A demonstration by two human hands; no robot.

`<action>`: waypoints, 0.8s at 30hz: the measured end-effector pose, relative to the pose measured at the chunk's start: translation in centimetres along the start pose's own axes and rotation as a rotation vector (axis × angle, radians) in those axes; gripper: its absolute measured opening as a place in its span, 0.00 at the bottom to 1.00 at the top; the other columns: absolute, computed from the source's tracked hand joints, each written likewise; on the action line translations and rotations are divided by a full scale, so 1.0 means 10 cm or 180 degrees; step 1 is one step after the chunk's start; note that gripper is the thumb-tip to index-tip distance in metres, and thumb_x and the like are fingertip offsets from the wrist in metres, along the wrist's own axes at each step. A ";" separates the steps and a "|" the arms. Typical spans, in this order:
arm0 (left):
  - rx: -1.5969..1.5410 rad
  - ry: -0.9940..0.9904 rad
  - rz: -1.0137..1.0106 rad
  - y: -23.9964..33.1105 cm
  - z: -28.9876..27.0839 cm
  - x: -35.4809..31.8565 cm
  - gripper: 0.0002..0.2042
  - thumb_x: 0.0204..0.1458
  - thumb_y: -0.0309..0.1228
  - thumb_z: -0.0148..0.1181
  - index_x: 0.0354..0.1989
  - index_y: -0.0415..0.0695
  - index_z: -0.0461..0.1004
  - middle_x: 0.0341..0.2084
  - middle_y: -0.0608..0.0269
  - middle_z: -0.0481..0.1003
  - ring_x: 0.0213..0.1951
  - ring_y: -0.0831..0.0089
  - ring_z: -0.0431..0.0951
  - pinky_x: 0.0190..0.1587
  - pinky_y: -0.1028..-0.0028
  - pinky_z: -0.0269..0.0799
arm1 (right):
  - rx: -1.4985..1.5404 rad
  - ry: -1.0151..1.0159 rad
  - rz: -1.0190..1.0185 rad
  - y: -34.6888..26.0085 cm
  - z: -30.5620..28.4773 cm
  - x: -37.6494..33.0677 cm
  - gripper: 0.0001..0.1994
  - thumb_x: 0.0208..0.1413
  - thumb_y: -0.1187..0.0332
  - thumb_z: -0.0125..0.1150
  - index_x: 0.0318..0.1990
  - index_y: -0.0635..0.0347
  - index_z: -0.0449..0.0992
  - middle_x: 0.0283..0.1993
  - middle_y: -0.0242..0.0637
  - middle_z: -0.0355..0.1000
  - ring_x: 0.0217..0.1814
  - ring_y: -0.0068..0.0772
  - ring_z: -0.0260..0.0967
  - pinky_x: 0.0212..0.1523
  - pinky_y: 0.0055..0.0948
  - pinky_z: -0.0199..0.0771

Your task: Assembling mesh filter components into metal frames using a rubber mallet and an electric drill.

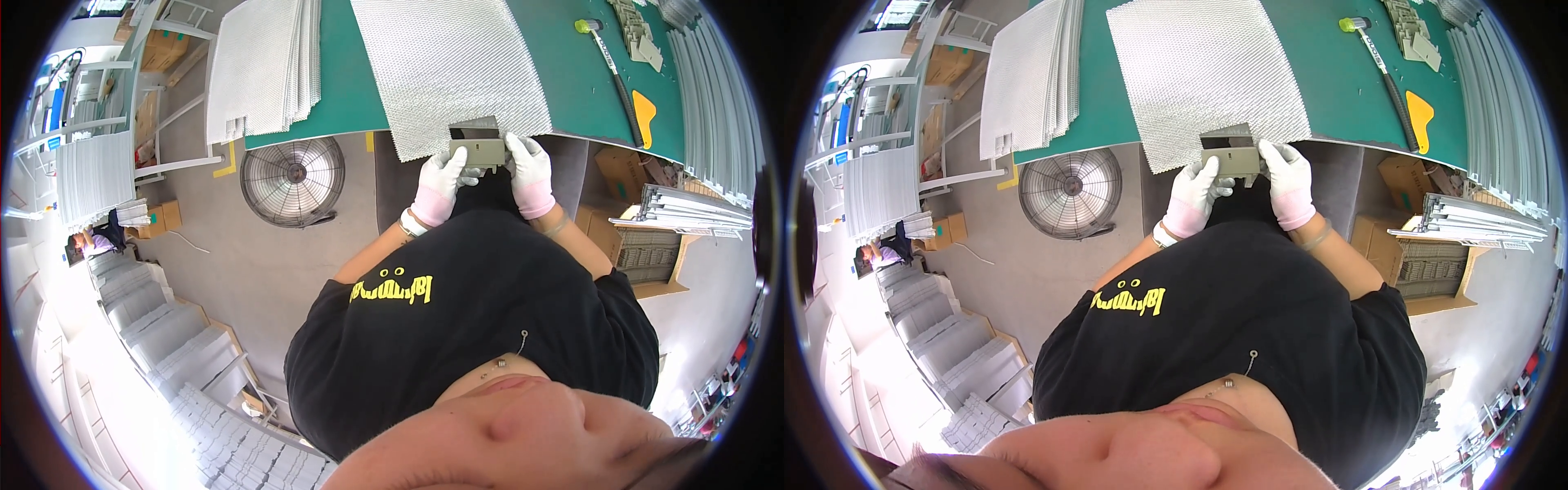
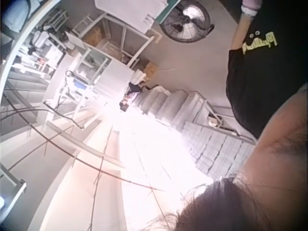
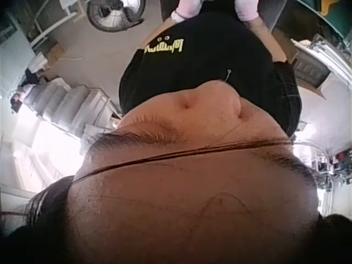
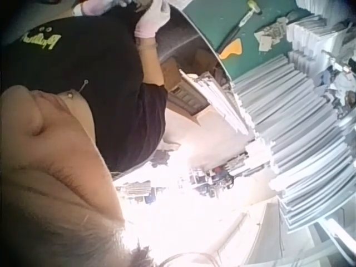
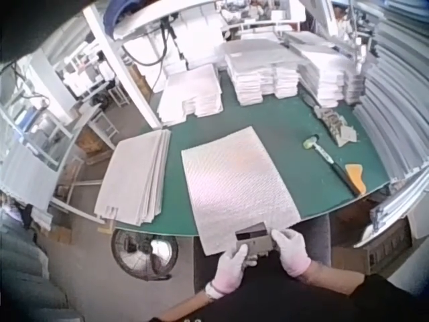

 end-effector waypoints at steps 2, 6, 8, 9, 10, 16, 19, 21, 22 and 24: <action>0.0221 0.0044 -0.0077 0.02 -0.01 -0.02 0.20 0.65 0.39 0.58 0.53 0.32 0.71 0.40 0.57 0.79 0.35 0.74 0.80 0.35 0.77 0.78 | 0.0162 0.0024 0.0008 0.02 0.02 -0.01 0.09 0.63 0.66 0.63 0.41 0.63 0.79 0.34 0.28 0.76 0.33 0.16 0.70 0.37 0.19 0.72; 0.0298 -0.0019 -0.0097 0.02 -0.04 0.00 0.19 0.65 0.38 0.58 0.53 0.32 0.71 0.41 0.56 0.79 0.35 0.73 0.81 0.37 0.77 0.79 | 0.0407 0.0017 -0.0012 0.06 0.02 0.01 0.09 0.63 0.66 0.64 0.42 0.63 0.79 0.34 0.29 0.77 0.33 0.16 0.71 0.36 0.19 0.72; 0.0495 -0.0043 0.0025 0.01 -0.06 0.01 0.20 0.66 0.39 0.54 0.51 0.30 0.73 0.39 0.54 0.80 0.36 0.71 0.82 0.37 0.75 0.80 | 0.0402 0.0017 -0.0039 0.07 0.02 0.01 0.09 0.63 0.66 0.64 0.41 0.63 0.79 0.34 0.29 0.77 0.33 0.16 0.71 0.36 0.19 0.72; 0.0501 -0.0043 0.0024 0.00 -0.06 0.02 0.20 0.66 0.39 0.54 0.51 0.30 0.73 0.39 0.54 0.80 0.36 0.71 0.82 0.37 0.75 0.80 | 0.0391 0.0014 -0.0067 0.07 0.03 0.01 0.09 0.63 0.66 0.64 0.41 0.63 0.79 0.34 0.29 0.77 0.33 0.16 0.71 0.36 0.19 0.72; 0.0294 -0.0069 0.0033 -0.03 -0.05 0.01 0.21 0.66 0.40 0.54 0.53 0.30 0.72 0.40 0.55 0.80 0.38 0.71 0.82 0.39 0.75 0.79 | 0.0393 0.0012 -0.0067 0.08 0.02 0.01 0.09 0.63 0.66 0.64 0.41 0.63 0.79 0.34 0.29 0.77 0.33 0.16 0.71 0.36 0.19 0.72; -0.0433 -0.0586 -0.0510 -0.01 0.12 -0.17 0.23 0.66 0.42 0.55 0.60 0.36 0.67 0.47 0.57 0.78 0.46 0.71 0.80 0.48 0.74 0.78 | 0.0268 0.0166 -0.0222 0.18 -0.07 0.01 0.13 0.64 0.62 0.63 0.44 0.65 0.77 0.36 0.30 0.76 0.33 0.19 0.71 0.37 0.21 0.73; 0.2529 -0.2105 -0.0926 0.27 0.02 -0.30 0.21 0.66 0.42 0.53 0.59 0.40 0.71 0.48 0.56 0.78 0.48 0.71 0.79 0.52 0.71 0.75 | -0.0496 -0.1112 0.0042 0.23 0.12 -0.03 0.24 0.67 0.48 0.53 0.50 0.65 0.71 0.40 0.37 0.74 0.37 0.25 0.72 0.40 0.25 0.75; 0.3054 -0.3111 -0.0641 0.81 0.33 -0.26 0.21 0.65 0.43 0.54 0.58 0.41 0.74 0.50 0.55 0.78 0.50 0.69 0.79 0.53 0.69 0.74 | -0.0698 -0.1597 0.0052 0.41 0.15 0.01 0.22 0.69 0.50 0.48 0.48 0.63 0.73 0.36 0.34 0.74 0.35 0.22 0.70 0.37 0.25 0.73; 0.2715 -0.3091 -0.0886 1.04 0.49 -0.15 0.21 0.64 0.44 0.55 0.58 0.43 0.75 0.50 0.54 0.79 0.50 0.67 0.79 0.54 0.69 0.74 | -0.0702 -0.1690 -0.0023 0.46 0.17 0.02 0.21 0.70 0.51 0.47 0.47 0.63 0.74 0.35 0.33 0.74 0.33 0.22 0.69 0.36 0.24 0.72; 0.4715 -0.1763 0.2259 1.57 0.76 0.32 0.29 0.59 0.52 0.58 0.65 0.50 0.71 0.58 0.51 0.74 0.59 0.59 0.74 0.61 0.61 0.68 | -0.0404 -0.1503 -0.0160 0.27 0.31 -0.02 0.17 0.71 0.56 0.47 0.44 0.60 0.75 0.32 0.30 0.74 0.30 0.18 0.68 0.33 0.21 0.70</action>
Point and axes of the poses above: each hand's wrist, its own x-axis towards the middle knuckle, its own z-axis out of the palm, y = z × x, the point moved 6 cm from there along x, towards the middle knuckle
